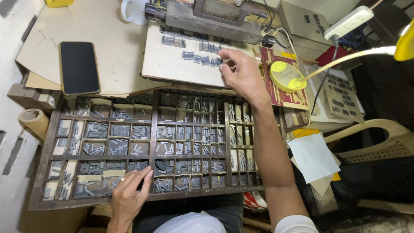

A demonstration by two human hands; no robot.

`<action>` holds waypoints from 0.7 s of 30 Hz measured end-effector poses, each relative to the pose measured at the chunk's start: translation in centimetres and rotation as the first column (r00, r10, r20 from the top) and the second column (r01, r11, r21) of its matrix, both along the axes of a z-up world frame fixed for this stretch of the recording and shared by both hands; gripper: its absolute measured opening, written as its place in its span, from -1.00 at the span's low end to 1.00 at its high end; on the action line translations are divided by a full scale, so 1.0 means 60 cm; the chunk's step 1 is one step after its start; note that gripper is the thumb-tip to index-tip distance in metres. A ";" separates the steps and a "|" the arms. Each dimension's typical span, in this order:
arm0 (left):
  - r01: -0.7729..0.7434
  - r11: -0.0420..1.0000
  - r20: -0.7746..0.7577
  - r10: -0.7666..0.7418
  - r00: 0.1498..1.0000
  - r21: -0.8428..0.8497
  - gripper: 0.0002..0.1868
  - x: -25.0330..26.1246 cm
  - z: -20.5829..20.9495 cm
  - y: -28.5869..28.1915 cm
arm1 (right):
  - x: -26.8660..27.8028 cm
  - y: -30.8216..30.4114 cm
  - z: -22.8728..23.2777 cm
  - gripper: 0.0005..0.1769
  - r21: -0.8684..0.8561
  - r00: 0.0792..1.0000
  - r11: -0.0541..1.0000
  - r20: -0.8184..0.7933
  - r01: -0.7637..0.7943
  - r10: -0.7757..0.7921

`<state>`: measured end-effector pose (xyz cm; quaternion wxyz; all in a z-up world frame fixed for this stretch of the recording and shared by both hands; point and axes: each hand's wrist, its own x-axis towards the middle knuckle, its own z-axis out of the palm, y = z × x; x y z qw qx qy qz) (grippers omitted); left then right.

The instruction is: The person arranges metal printing type from a compartmentalized tray onto a flat surface. They pick up individual letters, place them on the surface, and occasionally return them to the tray.

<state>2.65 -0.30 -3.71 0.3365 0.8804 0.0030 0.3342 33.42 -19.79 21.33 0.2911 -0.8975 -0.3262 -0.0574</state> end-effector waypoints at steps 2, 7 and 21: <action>0.015 1.000 0.010 -0.015 1.000 -0.005 -0.75 0.018 -0.028 0.021 | -0.004 0.009 0.006 -0.73 -0.005 1.000 1.000 -0.009 0.015 -0.015; 0.025 0.995 0.141 -0.039 0.989 0.098 -0.79 0.102 0.101 0.051 | -0.024 0.029 0.021 -0.78 0.014 0.997 1.000 -0.073 0.017 -0.016; 0.251 0.899 -0.302 -0.143 0.943 0.359 -0.65 0.424 0.374 0.048 | 0.012 0.039 0.022 -0.50 -0.335 0.997 0.941 -0.078 -0.042 0.016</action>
